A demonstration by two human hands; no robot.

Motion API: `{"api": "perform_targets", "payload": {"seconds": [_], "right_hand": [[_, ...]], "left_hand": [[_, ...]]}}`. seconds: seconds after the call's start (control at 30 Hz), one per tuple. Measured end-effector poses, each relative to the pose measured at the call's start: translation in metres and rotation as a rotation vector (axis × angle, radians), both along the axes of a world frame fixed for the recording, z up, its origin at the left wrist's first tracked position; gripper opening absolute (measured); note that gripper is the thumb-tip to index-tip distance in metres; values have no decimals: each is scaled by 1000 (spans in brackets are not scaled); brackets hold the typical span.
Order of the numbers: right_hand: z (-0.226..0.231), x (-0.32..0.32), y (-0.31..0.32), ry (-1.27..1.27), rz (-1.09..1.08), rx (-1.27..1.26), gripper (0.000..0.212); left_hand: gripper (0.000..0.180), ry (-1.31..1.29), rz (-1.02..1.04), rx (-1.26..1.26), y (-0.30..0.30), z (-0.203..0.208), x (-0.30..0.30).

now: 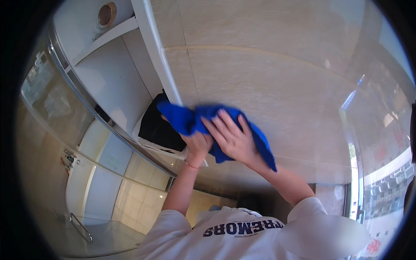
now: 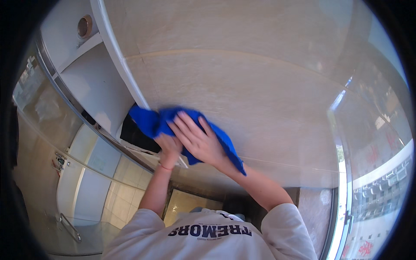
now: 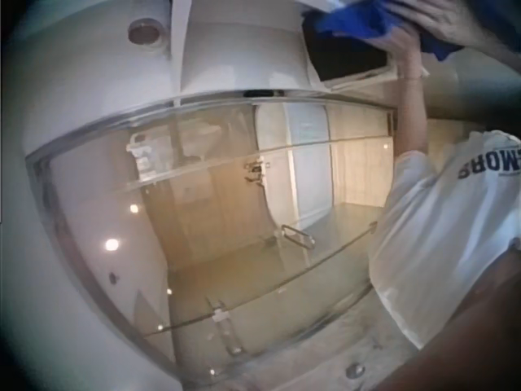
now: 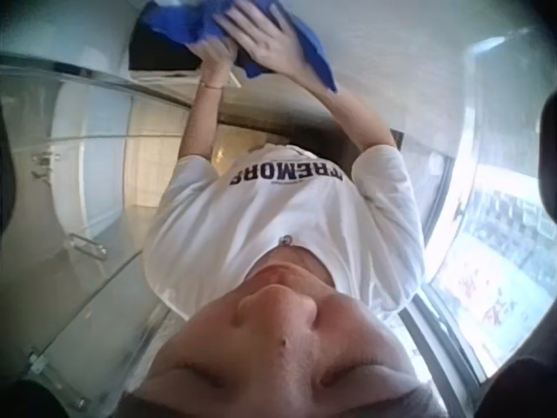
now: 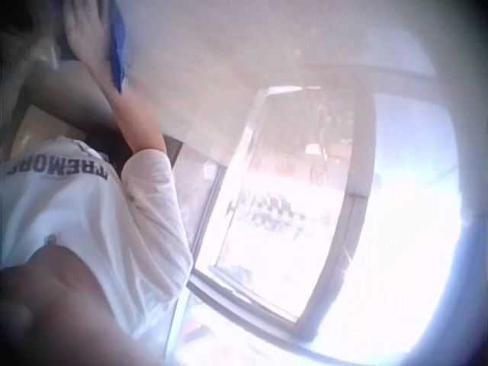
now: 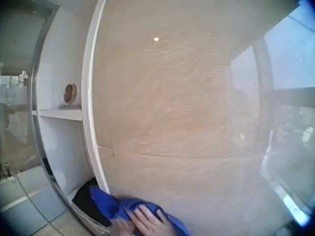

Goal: The person wipes the tiled shower wall, window sill, window glass, and shower door using a blue cloth. They move from the shower area to the window and back to the shower door, wiping each surface in sequence.

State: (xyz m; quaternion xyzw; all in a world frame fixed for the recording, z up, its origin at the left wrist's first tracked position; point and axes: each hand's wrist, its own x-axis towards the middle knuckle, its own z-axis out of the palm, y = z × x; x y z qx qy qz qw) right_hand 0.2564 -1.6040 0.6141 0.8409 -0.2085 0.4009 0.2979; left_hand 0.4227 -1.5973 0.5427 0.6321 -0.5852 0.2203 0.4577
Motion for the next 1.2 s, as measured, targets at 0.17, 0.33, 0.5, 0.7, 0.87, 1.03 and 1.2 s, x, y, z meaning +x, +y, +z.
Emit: {"api": "perform_targets", "payload": {"seconds": [0.17, 0.33, 0.5, 0.7, 0.87, 1.03, 1.2], "right_hand": [[-184, -49, 5, 237, -5, 211, 44], [-249, -104, 36, 441, -187, 669, 45], [-196, -109, 55, -145, -390, 621, 53], [-73, -116, 28, -640, -391, 255, 61], [-146, -122, 25, -405, -546, 251, 55], [-231, -140, 59, -296, -542, 643, 48], [-200, -158, 70, -550, -628, 658, 64]], "left_hand": [[25, -62, -242, 89, 24, -170, -24], [48, -250, -325, 332, 64, -223, -53], [56, -155, -296, 102, 43, -208, -65], [58, -187, -347, -389, -4, -22, -98], [44, -433, -159, -185, -2, -85, -115], [17, -372, -439, 168, 25, -153, -127], [32, -422, -333, 265, 40, -139, -133]]}}
